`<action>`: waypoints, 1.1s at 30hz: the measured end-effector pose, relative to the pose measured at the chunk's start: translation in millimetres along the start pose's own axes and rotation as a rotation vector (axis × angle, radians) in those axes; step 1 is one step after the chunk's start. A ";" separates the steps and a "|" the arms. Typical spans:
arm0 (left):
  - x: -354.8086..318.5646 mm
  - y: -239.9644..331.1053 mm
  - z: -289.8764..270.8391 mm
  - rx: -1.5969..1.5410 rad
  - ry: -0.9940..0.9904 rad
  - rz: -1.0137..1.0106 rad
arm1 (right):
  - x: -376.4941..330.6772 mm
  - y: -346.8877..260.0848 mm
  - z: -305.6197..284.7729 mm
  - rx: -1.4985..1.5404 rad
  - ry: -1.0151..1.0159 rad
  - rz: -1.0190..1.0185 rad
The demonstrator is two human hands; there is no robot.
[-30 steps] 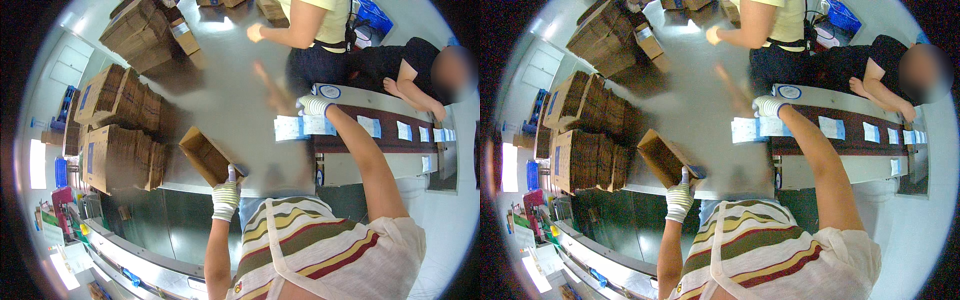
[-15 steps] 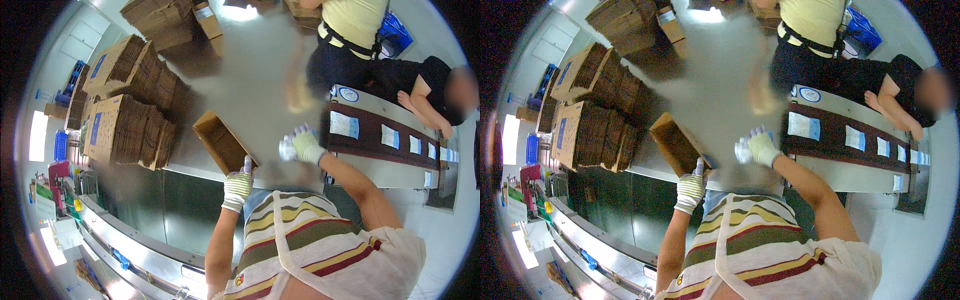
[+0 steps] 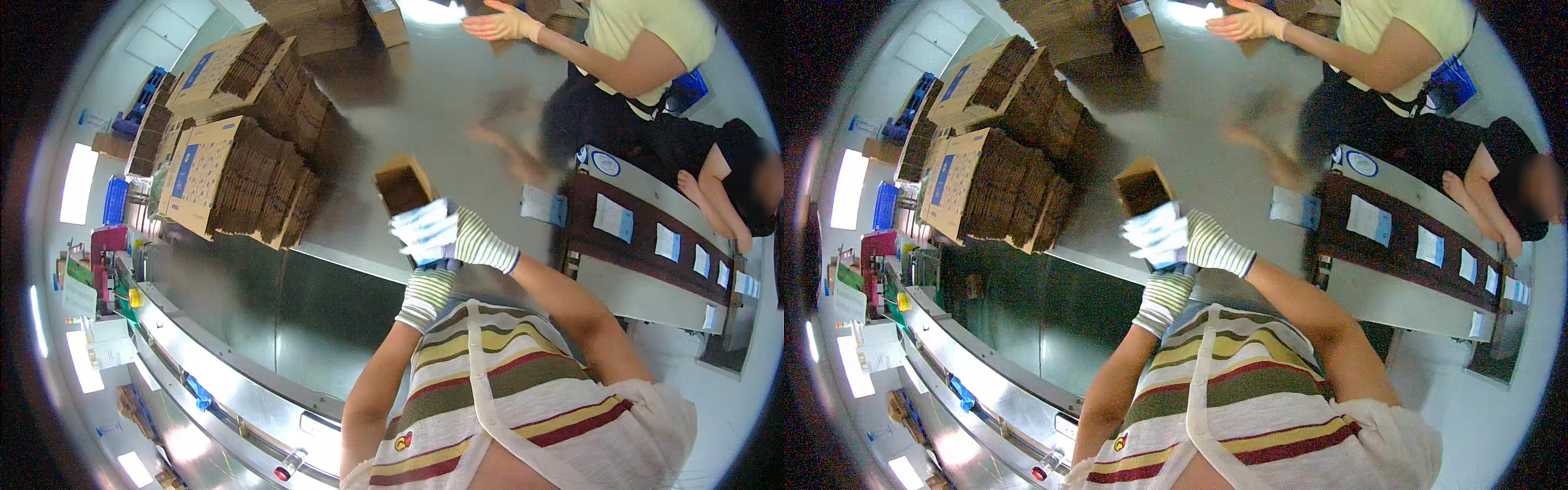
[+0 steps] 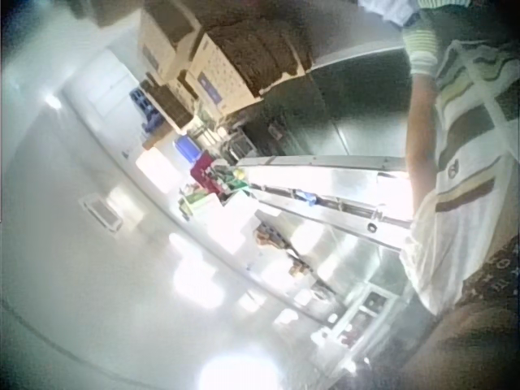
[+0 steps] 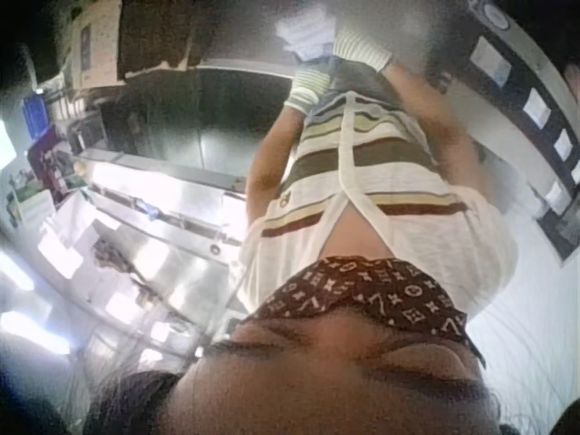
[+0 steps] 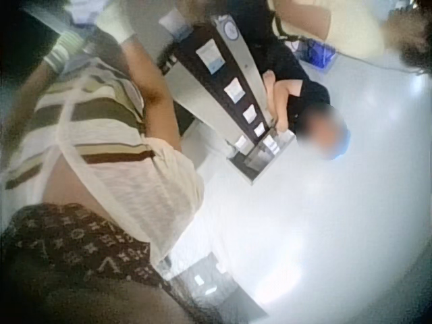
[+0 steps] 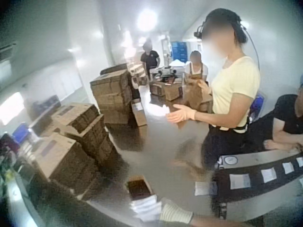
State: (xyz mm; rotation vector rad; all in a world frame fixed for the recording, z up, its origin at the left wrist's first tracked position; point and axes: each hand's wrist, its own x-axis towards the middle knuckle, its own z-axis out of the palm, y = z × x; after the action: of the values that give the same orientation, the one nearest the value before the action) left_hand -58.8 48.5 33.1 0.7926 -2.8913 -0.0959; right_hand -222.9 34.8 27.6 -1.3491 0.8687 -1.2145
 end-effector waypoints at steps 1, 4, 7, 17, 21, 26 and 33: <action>-1.9 0.1 -3.7 -0.024 -0.176 0.000 | -3.3 23.9 -3.3 -0.136 0.033 0.048; -12.2 3.7 -13.0 -0.068 -0.158 0.056 | -14.8 63.8 -8.6 -0.866 -0.012 0.055; -13.9 4.1 -58.1 -0.247 -0.025 0.048 | -12.1 10.4 1.7 -1.244 -0.156 0.159; 97.8 -58.3 -31.0 -0.136 -0.665 -0.232 | -31.6 -54.5 12.0 -1.235 -0.223 0.145; 90.1 -77.0 41.2 -0.132 -0.936 -0.108 | -61.1 -48.2 31.6 -1.254 -0.099 0.054; 95.3 -60.6 15.7 -0.248 -1.074 -0.098 | -63.0 -18.2 34.5 -1.429 -0.069 0.150; 57.4 -30.9 -0.7 -0.285 -0.661 -0.268 | -46.3 -16.2 15.1 -1.281 -0.011 0.120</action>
State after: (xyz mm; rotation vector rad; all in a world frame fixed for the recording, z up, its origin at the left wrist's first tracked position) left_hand -91.9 -7.4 37.7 1.2779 -3.1958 -0.9407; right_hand -220.4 85.3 36.1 -2.2054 1.8267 -0.4602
